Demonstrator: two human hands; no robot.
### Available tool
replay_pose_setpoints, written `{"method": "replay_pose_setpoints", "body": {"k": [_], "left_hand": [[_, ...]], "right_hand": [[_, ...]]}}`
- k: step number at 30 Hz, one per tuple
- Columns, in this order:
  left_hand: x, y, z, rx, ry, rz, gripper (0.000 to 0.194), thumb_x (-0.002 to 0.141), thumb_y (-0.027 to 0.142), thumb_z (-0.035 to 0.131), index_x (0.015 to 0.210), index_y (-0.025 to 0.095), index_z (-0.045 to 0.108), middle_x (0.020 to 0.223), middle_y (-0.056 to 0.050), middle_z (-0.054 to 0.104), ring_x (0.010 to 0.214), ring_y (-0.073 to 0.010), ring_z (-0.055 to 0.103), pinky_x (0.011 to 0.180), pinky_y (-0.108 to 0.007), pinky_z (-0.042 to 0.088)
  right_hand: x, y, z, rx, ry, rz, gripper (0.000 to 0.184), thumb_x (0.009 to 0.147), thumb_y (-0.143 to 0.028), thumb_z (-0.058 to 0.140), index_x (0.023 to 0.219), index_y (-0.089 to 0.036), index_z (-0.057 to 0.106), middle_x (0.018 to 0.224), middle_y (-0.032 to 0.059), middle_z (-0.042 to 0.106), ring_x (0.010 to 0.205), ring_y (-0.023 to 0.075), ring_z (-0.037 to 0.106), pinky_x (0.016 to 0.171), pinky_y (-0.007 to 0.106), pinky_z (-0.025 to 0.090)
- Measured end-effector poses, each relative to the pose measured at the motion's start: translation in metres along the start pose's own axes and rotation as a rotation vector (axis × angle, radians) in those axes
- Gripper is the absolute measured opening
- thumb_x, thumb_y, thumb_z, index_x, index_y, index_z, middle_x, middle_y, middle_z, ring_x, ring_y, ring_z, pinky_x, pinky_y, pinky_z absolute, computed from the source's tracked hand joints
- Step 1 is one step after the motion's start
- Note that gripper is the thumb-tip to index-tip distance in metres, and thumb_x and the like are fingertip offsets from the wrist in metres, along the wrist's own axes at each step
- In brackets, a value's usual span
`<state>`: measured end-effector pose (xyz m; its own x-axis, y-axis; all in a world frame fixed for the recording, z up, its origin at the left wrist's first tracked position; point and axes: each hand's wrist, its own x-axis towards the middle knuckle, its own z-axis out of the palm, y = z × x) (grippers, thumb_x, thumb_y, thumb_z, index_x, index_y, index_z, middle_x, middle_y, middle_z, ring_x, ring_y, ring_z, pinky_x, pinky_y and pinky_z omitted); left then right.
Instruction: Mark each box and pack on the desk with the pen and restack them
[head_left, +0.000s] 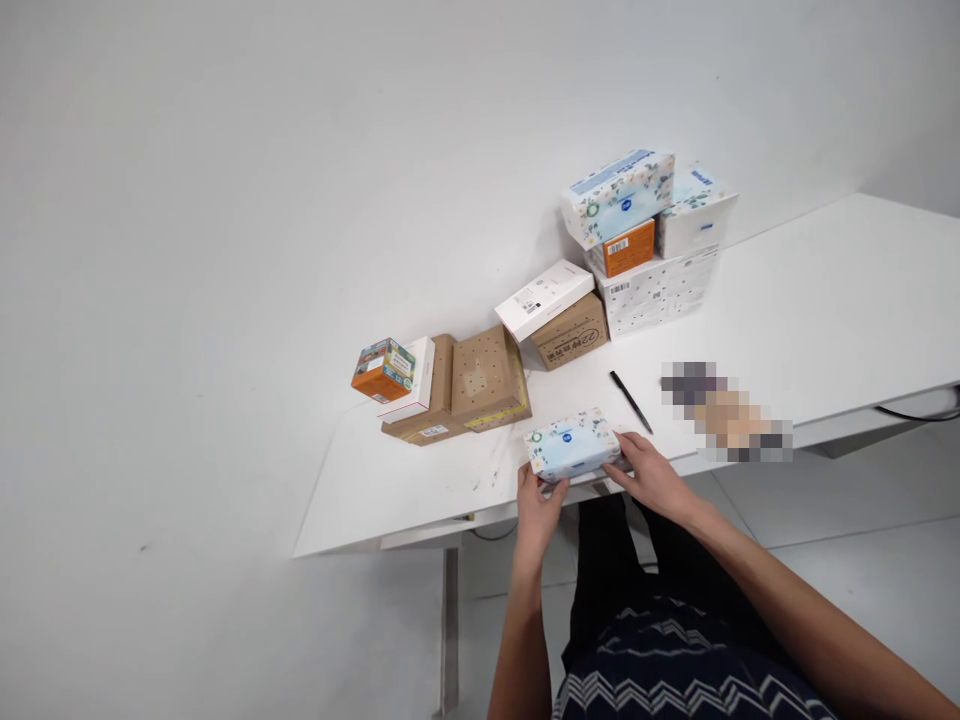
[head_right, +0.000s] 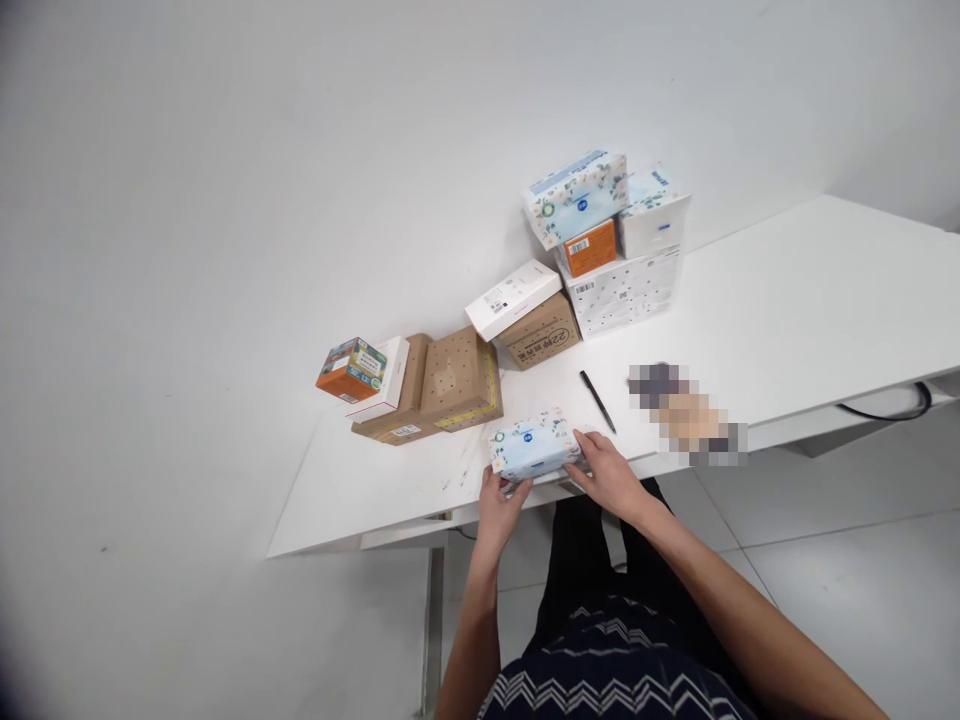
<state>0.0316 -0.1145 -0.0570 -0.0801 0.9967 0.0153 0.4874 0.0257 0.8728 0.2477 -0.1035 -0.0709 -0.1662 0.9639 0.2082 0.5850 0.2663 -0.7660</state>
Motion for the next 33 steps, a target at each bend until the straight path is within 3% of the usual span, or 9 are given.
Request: {"method": "replay_pose_setpoints", "body": {"k": [5, 12, 18, 25, 28, 33], "left_hand": [[0.003, -0.008, -0.003, 0.052, -0.034, -0.004, 0.047, 0.072, 0.033, 0.067, 0.114, 0.016, 0.058, 0.121, -0.013, 0.047, 0.114, -0.0263, 0.053, 0.094, -0.038, 0.047], [-0.002, -0.008, -0.003, 0.127, 0.014, 0.016, 0.058, 0.072, 0.039, 0.069, 0.123, 0.017, 0.053, 0.135, -0.015, 0.041, 0.132, -0.0314, 0.035, 0.109, -0.046, 0.032], [-0.004, 0.003, -0.001, -0.149, 0.003, 0.051, 0.075, 0.074, 0.038, 0.069, 0.136, 0.021, 0.031, 0.138, -0.014, 0.041, 0.131, -0.0274, 0.039, 0.107, -0.044, 0.034], [-0.002, -0.003, 0.002, -0.456, 0.069, 0.076, 0.072, 0.067, 0.043, 0.075, 0.125, 0.021, 0.038, 0.136, -0.015, 0.043, 0.128, -0.0272, 0.044, 0.102, -0.04, 0.04], [-0.004, 0.0, -0.002, -0.45, 0.115, 0.073, 0.073, 0.066, 0.041, 0.075, 0.125, 0.022, 0.037, 0.135, -0.015, 0.04, 0.126, -0.0275, 0.045, 0.096, -0.038, 0.045], [-0.003, 0.011, -0.011, -0.331, 0.215, 0.197, 0.063, 0.068, 0.037, 0.074, 0.12, 0.023, 0.04, 0.133, -0.012, 0.036, 0.125, -0.0263, 0.043, 0.095, -0.036, 0.046]], "right_hand": [[0.0, 0.001, 0.002, -0.07, 0.009, -0.016, 0.042, 0.085, -0.036, 0.05, 0.121, -0.015, 0.052, 0.111, 0.0161, 0.055, 0.105, 0.0298, 0.053, 0.089, 0.043, 0.047], [-0.001, 0.003, 0.002, -0.073, 0.004, -0.029, 0.038, 0.083, -0.035, 0.053, 0.116, -0.016, 0.056, 0.111, 0.0152, 0.054, 0.104, 0.0285, 0.053, 0.089, 0.042, 0.047], [0.0, -0.001, 0.0, -0.094, -0.067, -0.015, 0.029, 0.082, -0.034, 0.053, 0.098, -0.012, 0.063, 0.11, 0.0172, 0.054, 0.103, 0.0299, 0.053, 0.088, 0.042, 0.046], [0.002, -0.008, -0.008, -0.043, -0.13, -0.007, 0.026, 0.08, -0.03, 0.055, 0.096, -0.015, 0.068, 0.103, 0.0133, 0.056, 0.1, 0.027, 0.054, 0.087, 0.037, 0.046], [0.005, -0.011, -0.009, 0.005, -0.192, -0.014, 0.026, 0.081, -0.033, 0.055, 0.093, -0.015, 0.07, 0.103, 0.0128, 0.057, 0.097, 0.0257, 0.056, 0.086, 0.036, 0.045], [0.01, -0.016, -0.005, 0.085, -0.25, 0.075, 0.028, 0.083, -0.038, 0.05, 0.083, -0.016, 0.066, 0.086, 0.0084, 0.061, 0.071, 0.0182, 0.057, 0.066, 0.029, 0.046]]}}
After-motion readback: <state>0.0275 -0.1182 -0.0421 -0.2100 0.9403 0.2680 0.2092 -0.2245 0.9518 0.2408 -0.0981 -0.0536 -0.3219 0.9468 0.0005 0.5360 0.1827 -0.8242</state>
